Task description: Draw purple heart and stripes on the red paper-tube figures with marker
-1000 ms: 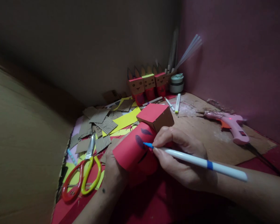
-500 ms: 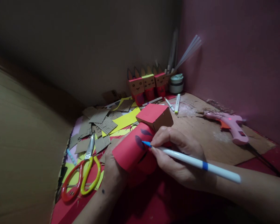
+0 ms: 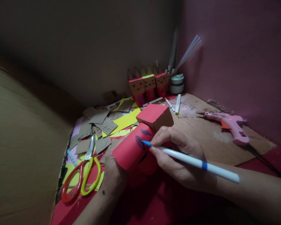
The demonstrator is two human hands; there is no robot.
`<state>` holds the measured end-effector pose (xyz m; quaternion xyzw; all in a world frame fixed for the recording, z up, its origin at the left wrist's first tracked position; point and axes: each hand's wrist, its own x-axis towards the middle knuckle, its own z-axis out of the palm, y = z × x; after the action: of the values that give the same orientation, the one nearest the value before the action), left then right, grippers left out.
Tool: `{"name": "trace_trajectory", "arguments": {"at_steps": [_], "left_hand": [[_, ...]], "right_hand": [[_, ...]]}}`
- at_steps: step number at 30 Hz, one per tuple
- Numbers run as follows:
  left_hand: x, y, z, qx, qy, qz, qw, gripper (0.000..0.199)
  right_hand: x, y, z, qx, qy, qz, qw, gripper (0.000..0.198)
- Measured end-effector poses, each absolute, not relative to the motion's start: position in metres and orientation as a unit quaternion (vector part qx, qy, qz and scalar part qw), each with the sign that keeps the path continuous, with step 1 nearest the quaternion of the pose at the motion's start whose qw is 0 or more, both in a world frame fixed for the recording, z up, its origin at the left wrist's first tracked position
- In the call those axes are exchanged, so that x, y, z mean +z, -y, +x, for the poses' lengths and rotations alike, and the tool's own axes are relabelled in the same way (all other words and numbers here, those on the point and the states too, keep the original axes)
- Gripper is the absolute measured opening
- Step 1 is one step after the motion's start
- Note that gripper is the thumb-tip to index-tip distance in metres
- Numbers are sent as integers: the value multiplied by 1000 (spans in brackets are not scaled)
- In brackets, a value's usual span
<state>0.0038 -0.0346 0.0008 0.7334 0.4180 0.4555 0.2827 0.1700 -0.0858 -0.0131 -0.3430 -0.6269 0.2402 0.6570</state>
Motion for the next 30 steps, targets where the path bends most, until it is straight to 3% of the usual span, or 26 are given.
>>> {"name": "trace_trajectory", "arguments": {"at_steps": [6,23,30], "left_hand": [[-2,34,2,458,-405,734,296,4],[-16,37,-7,468,-448,702,296,32],[-20,34,-10,450,-447,721,279,25]], "right_hand": [[-15,85,171,242,630,-337,657,9],[-12,88,168,262,617,-327,666,9],[-10,89,170,271,618,-329,661,8]]}}
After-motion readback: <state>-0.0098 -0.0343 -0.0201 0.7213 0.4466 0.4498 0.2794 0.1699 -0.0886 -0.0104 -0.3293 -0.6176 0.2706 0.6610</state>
